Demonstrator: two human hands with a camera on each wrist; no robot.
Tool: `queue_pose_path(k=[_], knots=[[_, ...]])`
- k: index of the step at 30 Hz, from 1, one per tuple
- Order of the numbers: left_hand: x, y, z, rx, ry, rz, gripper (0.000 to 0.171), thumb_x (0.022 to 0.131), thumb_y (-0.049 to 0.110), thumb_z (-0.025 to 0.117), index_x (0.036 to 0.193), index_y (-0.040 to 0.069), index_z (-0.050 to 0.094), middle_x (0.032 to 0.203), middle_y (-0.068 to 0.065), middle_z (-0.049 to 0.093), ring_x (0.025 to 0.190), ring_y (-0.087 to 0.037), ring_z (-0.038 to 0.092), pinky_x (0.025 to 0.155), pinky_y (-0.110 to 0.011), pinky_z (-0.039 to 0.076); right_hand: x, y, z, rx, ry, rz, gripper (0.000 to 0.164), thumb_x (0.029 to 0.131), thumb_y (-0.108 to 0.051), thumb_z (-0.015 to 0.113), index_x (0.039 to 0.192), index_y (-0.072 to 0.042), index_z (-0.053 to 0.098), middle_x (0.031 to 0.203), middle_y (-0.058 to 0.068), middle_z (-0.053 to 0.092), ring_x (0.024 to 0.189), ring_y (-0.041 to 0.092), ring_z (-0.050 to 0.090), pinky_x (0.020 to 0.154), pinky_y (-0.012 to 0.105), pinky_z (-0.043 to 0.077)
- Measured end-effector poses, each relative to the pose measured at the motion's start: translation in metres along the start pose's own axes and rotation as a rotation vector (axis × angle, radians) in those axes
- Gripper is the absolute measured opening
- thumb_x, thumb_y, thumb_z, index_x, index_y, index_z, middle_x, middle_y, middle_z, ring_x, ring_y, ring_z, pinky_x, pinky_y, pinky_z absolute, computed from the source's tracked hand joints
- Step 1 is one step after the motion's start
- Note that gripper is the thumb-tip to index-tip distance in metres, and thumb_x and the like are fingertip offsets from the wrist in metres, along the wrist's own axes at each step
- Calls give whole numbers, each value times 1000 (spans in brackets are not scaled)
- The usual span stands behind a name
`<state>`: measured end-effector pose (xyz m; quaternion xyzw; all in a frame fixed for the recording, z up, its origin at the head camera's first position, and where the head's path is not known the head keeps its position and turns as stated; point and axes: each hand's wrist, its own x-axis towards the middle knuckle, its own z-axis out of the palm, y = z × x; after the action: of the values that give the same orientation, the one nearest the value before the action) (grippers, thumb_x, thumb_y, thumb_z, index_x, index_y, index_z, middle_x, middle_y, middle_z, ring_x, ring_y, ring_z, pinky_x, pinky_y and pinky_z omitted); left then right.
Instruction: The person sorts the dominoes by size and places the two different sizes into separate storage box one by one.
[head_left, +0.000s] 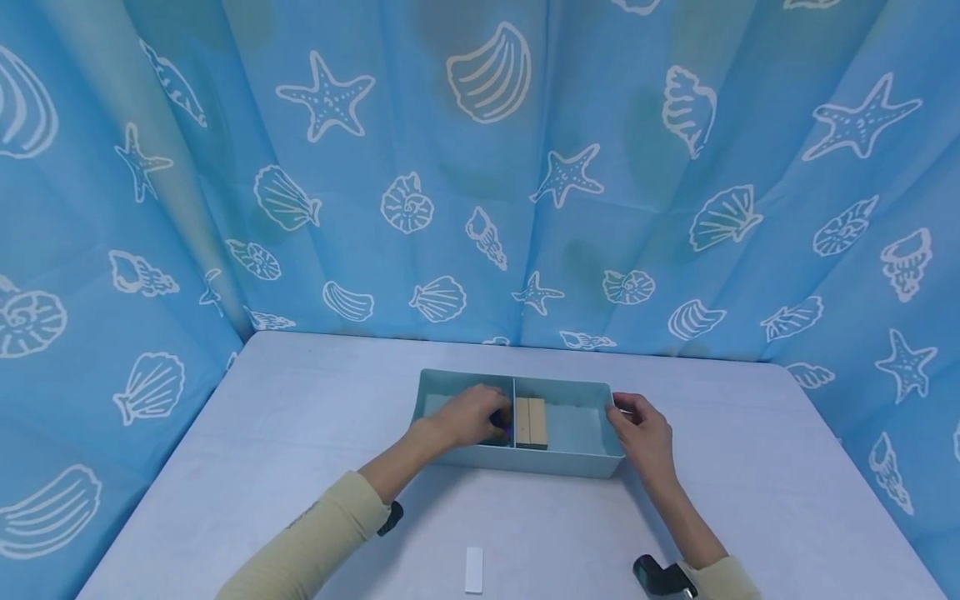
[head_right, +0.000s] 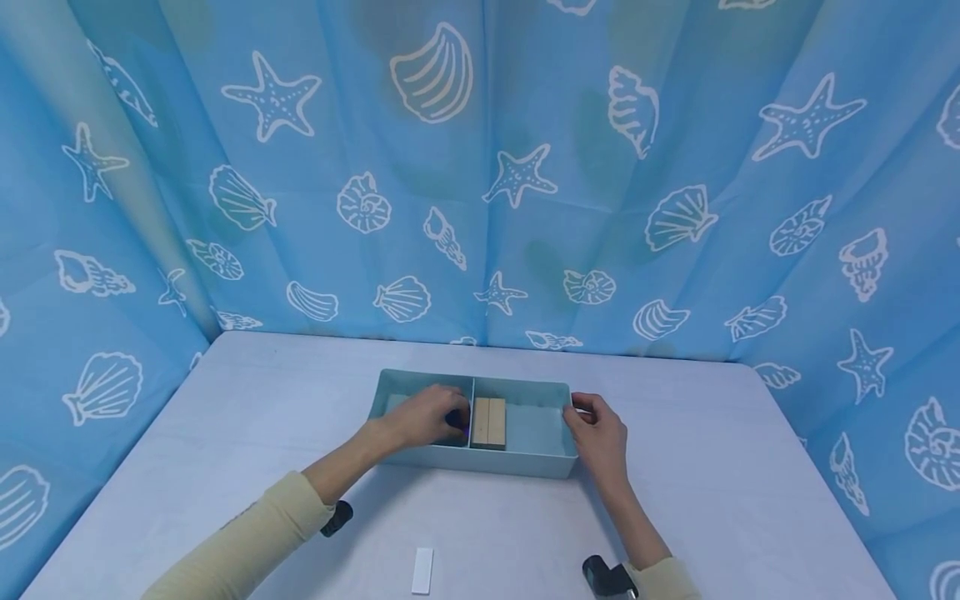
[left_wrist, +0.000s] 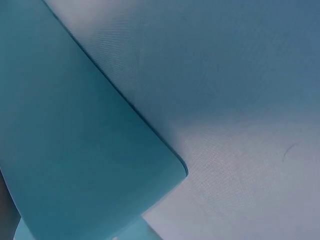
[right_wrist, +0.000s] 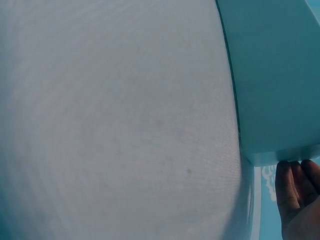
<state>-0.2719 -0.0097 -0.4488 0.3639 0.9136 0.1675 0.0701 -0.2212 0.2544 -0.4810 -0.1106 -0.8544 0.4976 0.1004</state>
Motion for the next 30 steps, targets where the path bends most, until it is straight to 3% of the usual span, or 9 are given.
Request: queue_pose_path(k=[11,23,30], knots=[[0,-2,2,-11,18,12,20,80,23,73,98,14,68,85,8,59,80,-5,56,70,-17,47,-2,0,2,-14,31,-14,40,93,-35,53,122,-8,55,121,12,57,104,27,56,82,38,52],[-2,-3,2,-20,14,24,23,81,24,72,102,15,68,88,8,59,81,-4,55,70,-16,47,1,1,2,-4,11,11,36,93,-29,54,122,-8,55,122,12,57,106,26,56,90,41,47],[-6,-3,-4,-44,43,18,21,82,23,72,101,15,69,91,7,60,85,-7,57,74,-19,47,7,15,6,-24,52,-47,41,92,-37,53,121,-9,57,118,11,59,101,26,58,85,40,50]])
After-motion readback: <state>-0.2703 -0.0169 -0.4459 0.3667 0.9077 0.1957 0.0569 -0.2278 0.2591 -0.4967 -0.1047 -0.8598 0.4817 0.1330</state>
